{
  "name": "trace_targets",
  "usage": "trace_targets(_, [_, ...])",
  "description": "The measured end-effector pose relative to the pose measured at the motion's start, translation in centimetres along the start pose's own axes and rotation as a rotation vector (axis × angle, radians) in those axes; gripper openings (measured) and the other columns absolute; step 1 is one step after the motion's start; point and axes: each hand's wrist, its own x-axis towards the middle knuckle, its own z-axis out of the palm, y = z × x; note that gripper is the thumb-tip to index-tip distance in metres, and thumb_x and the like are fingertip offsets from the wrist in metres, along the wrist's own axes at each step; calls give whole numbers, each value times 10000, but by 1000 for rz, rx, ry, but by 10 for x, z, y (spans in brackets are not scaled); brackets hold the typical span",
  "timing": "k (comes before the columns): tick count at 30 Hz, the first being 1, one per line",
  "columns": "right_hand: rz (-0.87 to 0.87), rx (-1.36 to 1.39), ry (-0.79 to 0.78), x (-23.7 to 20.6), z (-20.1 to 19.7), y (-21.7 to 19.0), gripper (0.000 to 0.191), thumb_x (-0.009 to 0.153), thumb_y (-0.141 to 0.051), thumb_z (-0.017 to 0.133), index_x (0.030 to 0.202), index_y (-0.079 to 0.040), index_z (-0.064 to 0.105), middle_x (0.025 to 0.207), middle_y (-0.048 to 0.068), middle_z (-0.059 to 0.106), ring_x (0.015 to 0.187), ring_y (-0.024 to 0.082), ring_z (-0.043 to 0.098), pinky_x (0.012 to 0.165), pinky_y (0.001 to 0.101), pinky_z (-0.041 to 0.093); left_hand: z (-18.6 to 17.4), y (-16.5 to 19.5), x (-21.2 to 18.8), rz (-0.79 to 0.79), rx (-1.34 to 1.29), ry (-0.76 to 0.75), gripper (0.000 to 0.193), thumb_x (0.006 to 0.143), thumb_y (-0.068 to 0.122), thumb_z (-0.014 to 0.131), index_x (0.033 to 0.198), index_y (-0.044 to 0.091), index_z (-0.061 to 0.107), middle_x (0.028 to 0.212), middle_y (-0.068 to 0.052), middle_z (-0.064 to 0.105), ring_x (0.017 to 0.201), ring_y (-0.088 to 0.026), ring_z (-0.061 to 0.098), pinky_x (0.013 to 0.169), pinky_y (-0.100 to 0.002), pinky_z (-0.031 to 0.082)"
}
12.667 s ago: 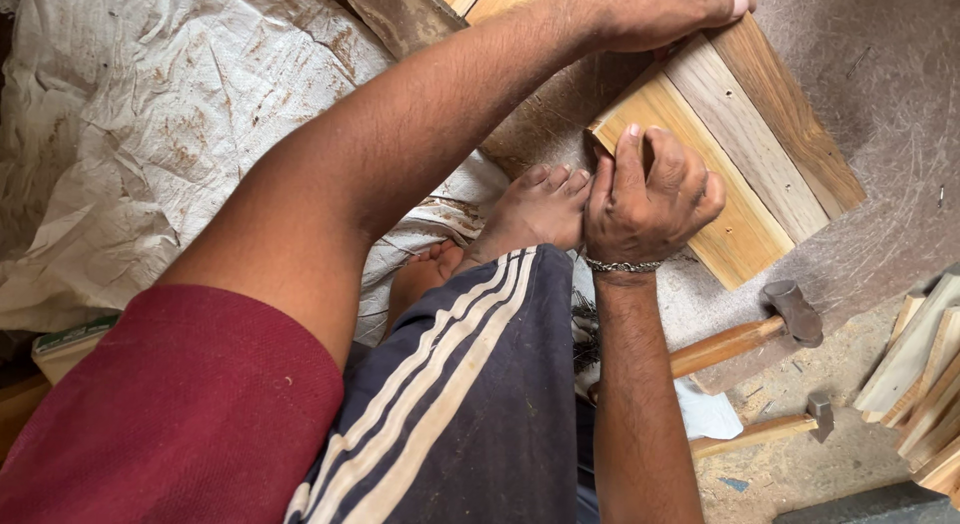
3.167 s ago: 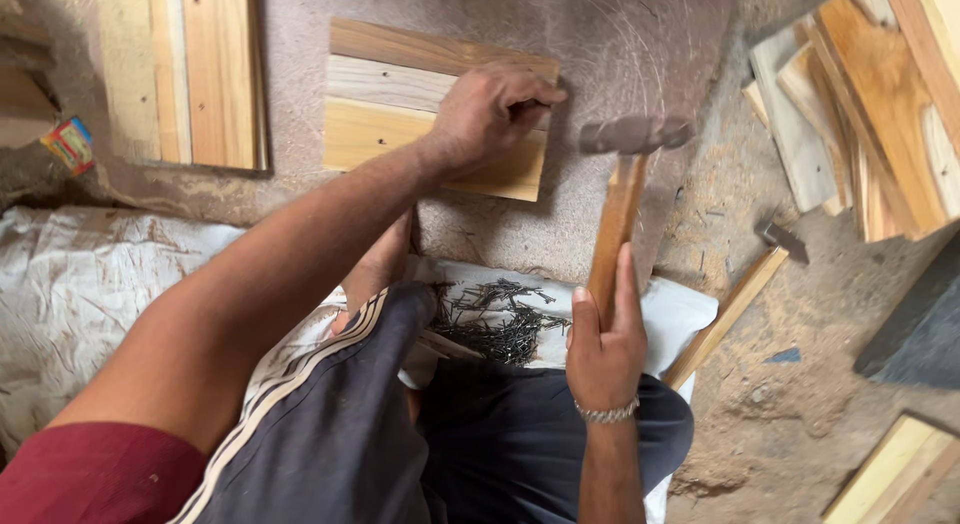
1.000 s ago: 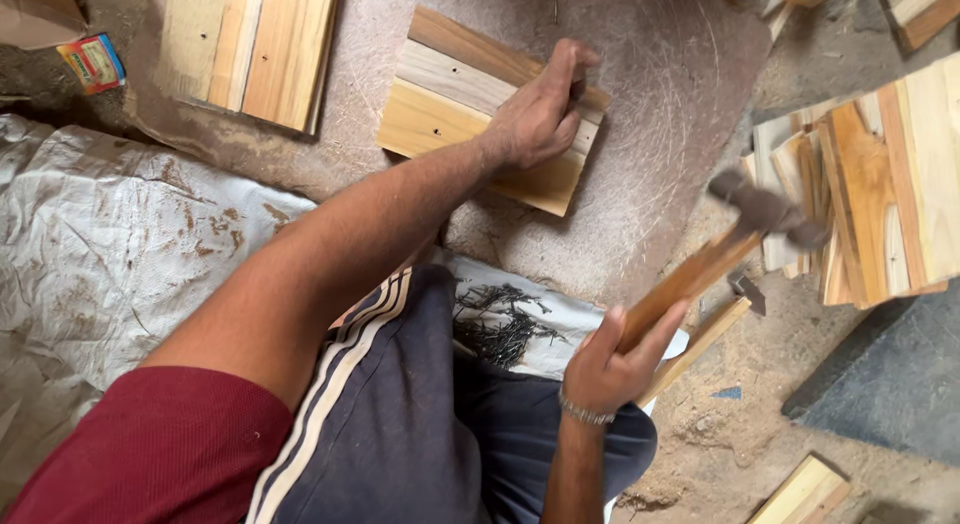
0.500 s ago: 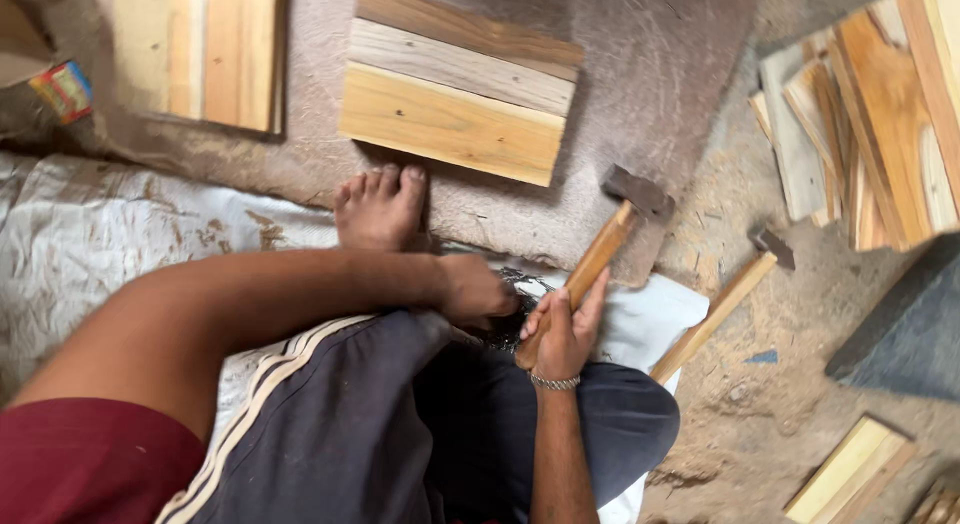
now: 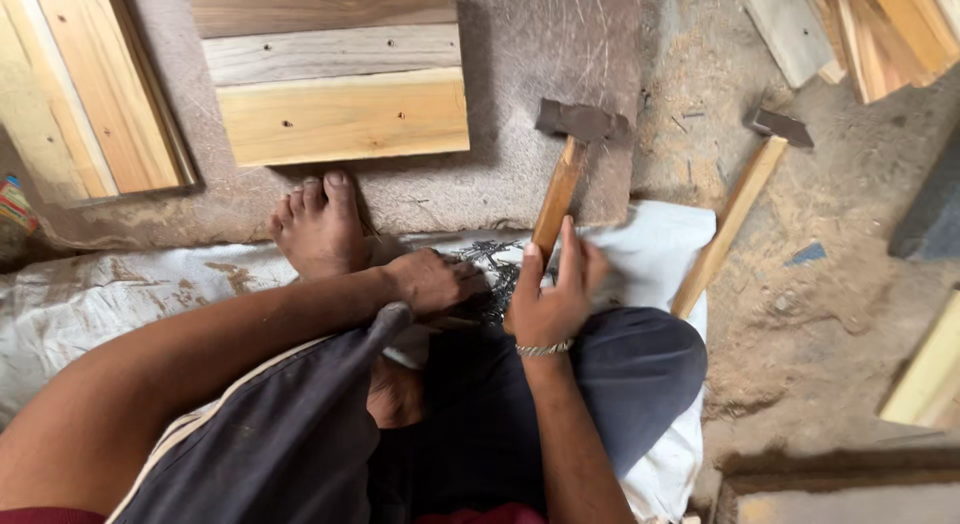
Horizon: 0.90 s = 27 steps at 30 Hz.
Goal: The person assembles small wooden frames by nailing planks together using a hammer. They repeatedly position planks, insert nails, and hammer them into place, occasionally flipping the pieces to work on different sides.
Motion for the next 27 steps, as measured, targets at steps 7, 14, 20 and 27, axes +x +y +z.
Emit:
trace_targets(7, [157,249,-254,71,79,-19,338,973,-227,726,1232,-10,744,984,75,726,873,189,653,806,349,543,-30,7,-2,-216,-280,-49,327,1040,362,586,1262,122,601,936,-113,741,854,-328,722,768,-470,590])
trace_targets(14, [162,191,-272,87,122,-17,332,928,-291,779,1118,-18,777,962,91,734,875,169,689,746,319,576,-108,8,-56,-335,-693,427,154,935,154,711,1072,88,686,987,-52,762,905,-208,755,826,-371,609])
trace_targets(20, [215,335,-234,86,100,-22,278,978,-231,738,1178,-38,749,1091,89,767,879,133,758,731,251,628,-163,-30,-51,-432,-775,906,127,995,117,700,1113,78,676,1017,-71,750,935,-164,752,845,-300,657])
trace_targets(27, [211,99,-130,15,4,10,344,1008,-173,728,1310,-16,679,1061,110,727,920,156,690,767,288,586,-170,-82,-9,-379,-341,1040,61,1017,136,707,1009,86,741,1026,-76,758,880,-166,768,756,-302,654])
